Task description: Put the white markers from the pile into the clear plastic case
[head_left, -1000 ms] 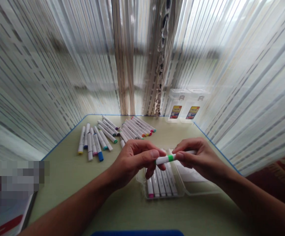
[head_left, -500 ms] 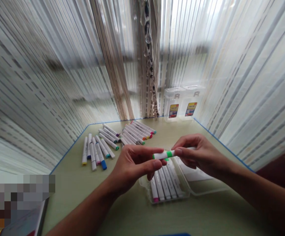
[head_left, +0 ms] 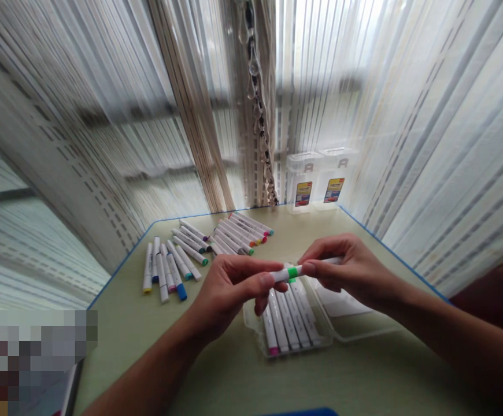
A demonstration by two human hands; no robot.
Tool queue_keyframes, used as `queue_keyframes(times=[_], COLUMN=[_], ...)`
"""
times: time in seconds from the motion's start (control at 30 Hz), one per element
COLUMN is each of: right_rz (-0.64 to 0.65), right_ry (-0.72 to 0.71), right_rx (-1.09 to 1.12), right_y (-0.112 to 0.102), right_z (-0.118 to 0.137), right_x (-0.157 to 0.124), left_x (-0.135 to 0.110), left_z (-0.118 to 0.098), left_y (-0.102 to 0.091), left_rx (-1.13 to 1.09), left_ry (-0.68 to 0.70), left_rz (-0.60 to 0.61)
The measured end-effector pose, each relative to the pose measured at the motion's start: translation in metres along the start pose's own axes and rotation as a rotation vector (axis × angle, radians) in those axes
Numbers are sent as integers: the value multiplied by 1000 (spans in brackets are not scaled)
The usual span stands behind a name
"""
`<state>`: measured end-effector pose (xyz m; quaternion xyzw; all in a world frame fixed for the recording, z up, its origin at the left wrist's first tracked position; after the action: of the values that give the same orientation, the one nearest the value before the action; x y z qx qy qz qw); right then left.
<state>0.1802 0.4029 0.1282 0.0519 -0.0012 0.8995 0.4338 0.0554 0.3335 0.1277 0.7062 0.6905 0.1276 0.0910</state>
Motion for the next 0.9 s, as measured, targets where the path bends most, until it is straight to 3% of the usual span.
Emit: queue_keyframes(times=[0.27,0.53,0.9], right_rz=[6,-26,33], right_ry=[-8,-68,25], right_rx=[8,-75,165], right_y=[0,-1,3], right_z=[0,9,-1], right_x=[0,0,2], left_x=[-1,3,0], left_z=[-1,-1,-4], left_y=[1,-6,7], left_rx=[31,47,-25], left_ry=[2,22,51], left_rz=[37,-58,114])
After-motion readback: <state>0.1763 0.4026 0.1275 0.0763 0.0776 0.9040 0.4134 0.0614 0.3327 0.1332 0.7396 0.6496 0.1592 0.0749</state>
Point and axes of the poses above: each hand's wrist, its own x-axis towards the middle knuckle, its own y-axis out of the palm, z = x × y, the point moved 10 cm from there along x, towards the middle knuckle, and after that the axes turned 6 degrees about -z, right-handed, at the moved point
